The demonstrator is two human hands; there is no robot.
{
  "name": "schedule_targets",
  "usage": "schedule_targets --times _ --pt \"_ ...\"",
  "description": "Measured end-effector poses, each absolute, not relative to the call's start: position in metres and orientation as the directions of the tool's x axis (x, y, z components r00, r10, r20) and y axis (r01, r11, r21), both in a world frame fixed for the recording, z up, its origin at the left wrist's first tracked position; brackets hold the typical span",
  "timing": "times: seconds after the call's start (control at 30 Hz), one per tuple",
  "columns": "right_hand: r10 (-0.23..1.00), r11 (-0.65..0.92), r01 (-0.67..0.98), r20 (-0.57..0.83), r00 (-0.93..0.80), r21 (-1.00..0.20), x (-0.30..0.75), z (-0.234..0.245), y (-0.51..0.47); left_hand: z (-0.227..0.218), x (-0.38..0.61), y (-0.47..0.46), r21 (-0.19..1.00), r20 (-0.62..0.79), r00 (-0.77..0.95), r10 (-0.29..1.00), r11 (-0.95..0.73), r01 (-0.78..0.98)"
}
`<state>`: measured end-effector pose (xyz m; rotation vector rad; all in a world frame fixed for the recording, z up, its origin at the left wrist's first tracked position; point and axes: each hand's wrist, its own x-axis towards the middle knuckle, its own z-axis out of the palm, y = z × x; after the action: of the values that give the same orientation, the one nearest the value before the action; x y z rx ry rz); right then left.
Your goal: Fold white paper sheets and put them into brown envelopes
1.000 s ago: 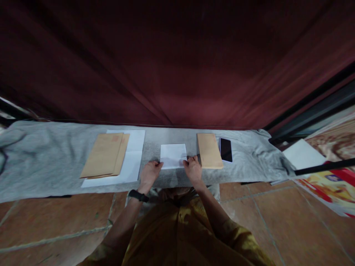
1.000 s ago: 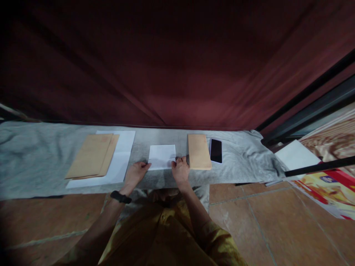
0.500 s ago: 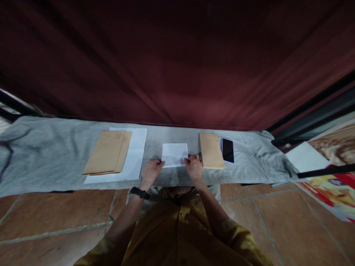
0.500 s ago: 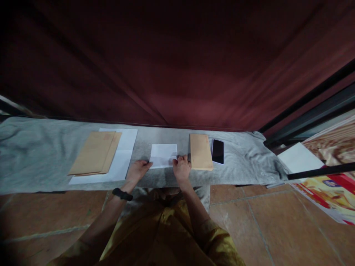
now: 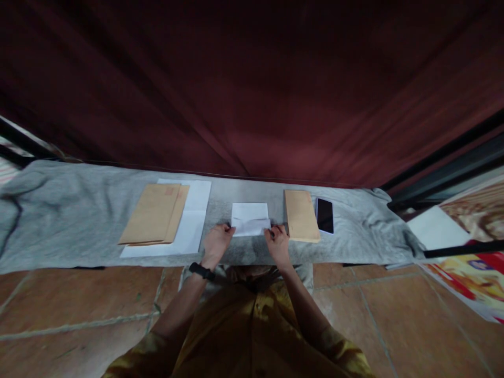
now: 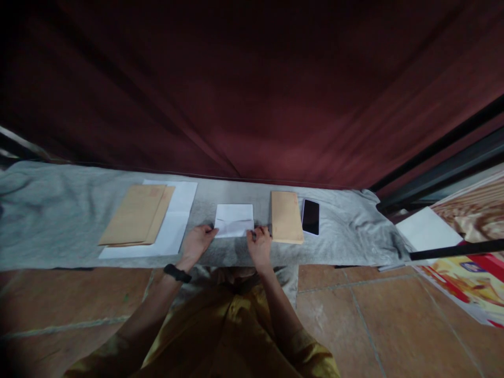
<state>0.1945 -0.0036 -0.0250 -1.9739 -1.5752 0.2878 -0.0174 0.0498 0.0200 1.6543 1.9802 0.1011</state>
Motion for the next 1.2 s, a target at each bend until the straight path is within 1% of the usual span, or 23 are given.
schedule_targets --times 0.2,0.4,0.63,0.7,0.8,0.87,0.93,1.1,1.2 --pt "0.929 -0.15 0.835 0.214 0.303 -0.529 0.191 -0.023 -0.001 0.012 -0.019 0.045 0.47 -0.307 -0.094 0.947 0.237 0.85" --pt "0.93 -0.13 0.856 0.238 0.28 -0.501 0.192 -0.025 0.001 0.001 -0.029 0.041 0.626 -0.251 0.006 0.968 0.157 0.763" --pt "0.928 -0.129 0.856 0.243 0.282 -0.501 0.194 -0.026 0.004 -0.005 -0.028 0.037 0.734 -0.103 0.004 0.995 0.073 0.676" --pt "0.93 -0.124 0.853 0.24 0.278 -0.507 0.194 -0.026 0.004 -0.006 -0.028 0.037 0.759 -0.036 -0.01 0.999 0.034 0.65" --pt "0.929 -0.123 0.851 0.242 0.28 -0.511 0.193 -0.025 0.005 -0.008 -0.029 0.037 0.828 0.045 -0.01 0.999 -0.032 0.56" --pt "0.926 -0.127 0.849 0.247 0.287 -0.512 0.193 -0.026 0.005 -0.01 -0.029 0.037 0.866 0.033 0.009 0.999 -0.033 0.5" --pt "0.925 -0.122 0.847 0.251 0.286 -0.518 0.193 -0.026 0.005 -0.012 -0.029 0.037 0.877 -0.001 0.02 1.0 -0.009 0.48" --pt "0.929 -0.098 0.834 0.25 0.272 -0.543 0.196 -0.028 0.003 -0.014 -0.031 0.032 0.87 -0.043 0.013 0.999 0.031 0.493" --pt "0.937 -0.08 0.803 0.231 0.263 -0.59 0.198 -0.028 0.003 -0.014 -0.032 0.032 0.858 -0.079 0.012 0.997 0.062 0.51"
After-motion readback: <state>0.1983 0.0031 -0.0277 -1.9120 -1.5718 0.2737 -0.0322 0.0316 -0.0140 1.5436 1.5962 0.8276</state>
